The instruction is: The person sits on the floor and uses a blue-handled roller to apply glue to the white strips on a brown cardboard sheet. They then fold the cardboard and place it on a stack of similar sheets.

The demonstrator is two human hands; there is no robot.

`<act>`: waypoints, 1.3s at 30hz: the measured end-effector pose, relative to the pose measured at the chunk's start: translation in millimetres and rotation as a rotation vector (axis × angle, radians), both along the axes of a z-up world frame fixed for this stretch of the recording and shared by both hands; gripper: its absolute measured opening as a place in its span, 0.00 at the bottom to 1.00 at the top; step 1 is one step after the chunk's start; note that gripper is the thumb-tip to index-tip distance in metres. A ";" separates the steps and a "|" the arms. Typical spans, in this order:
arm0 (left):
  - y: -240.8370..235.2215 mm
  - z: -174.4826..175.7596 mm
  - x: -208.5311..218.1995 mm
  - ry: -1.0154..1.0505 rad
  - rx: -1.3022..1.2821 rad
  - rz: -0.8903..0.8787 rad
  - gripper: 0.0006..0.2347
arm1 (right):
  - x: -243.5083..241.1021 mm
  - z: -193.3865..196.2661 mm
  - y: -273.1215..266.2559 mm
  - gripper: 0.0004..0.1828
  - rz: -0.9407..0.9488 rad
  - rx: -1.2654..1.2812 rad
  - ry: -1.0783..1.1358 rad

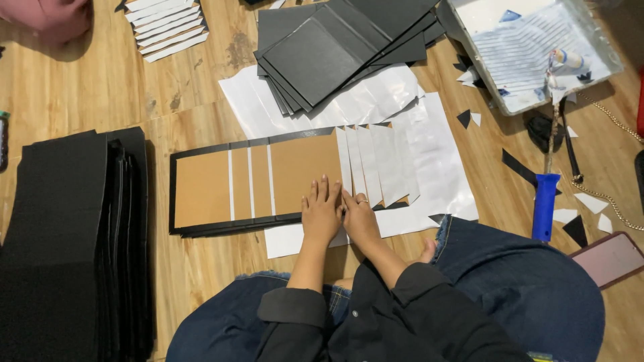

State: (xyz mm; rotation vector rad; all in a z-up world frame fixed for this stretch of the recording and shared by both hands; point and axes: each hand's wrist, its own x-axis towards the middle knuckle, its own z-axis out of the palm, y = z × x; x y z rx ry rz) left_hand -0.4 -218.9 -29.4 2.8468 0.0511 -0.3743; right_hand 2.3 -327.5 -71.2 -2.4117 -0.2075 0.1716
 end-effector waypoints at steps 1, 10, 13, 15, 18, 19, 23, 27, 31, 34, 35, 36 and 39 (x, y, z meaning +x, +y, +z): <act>-0.1 3.7 -0.7 0.004 -0.006 0.009 0.26 | 0.0 -0.1 -0.2 0.22 -0.003 0.010 -0.009; -0.8 6.5 -0.9 0.025 -0.010 0.036 0.26 | 4.6 -14.0 -6.0 0.21 -0.090 0.046 -0.027; -5.5 4.1 -2.0 0.003 0.013 0.018 0.25 | 5.4 -20.8 -8.0 0.21 -0.113 0.043 -0.045; -8.2 0.2 -2.5 -0.017 0.026 0.007 0.25 | 5.9 -20.2 -8.6 0.21 -0.109 0.034 -0.061; -9.1 -4.7 -3.4 -0.036 0.040 -0.014 0.24 | 5.1 -8.6 -7.1 0.20 -0.092 0.000 -0.107; -8.7 -6.0 -3.4 -0.040 0.045 -0.021 0.24 | 4.2 -3.9 -6.5 0.21 -0.072 -0.038 -0.124; -2.7 -4.0 -0.2 -0.037 0.069 -0.061 0.26 | 2.9 1.1 -10.7 0.26 0.046 -0.205 -0.118; 83.0 49.5 41.4 -0.791 0.241 -0.074 0.31 | 19.2 -75.9 -16.0 0.26 0.115 -0.173 -0.228; 275.8 75.6 48.1 -1.024 0.252 0.332 0.24 | 10.7 -45.1 -10.7 0.26 0.108 -0.277 -0.307; 334.9 132.9 -30.3 -0.971 0.314 0.454 0.21 | 7.3 -50.2 -14.9 0.27 0.075 -0.252 -0.261; 331.3 164.8 -62.6 -1.001 0.509 0.403 0.18 | 8.3 -56.8 -14.6 0.29 0.081 -0.223 -0.230; 339.1 155.4 -87.7 -1.004 0.490 0.365 0.18 | 5.6 -60.1 -13.4 0.29 0.042 -0.227 -0.219; 375.5 114.3 -143.9 -0.235 0.328 1.162 0.43 | 6.0 -65.2 -11.0 0.32 0.061 -0.305 -0.294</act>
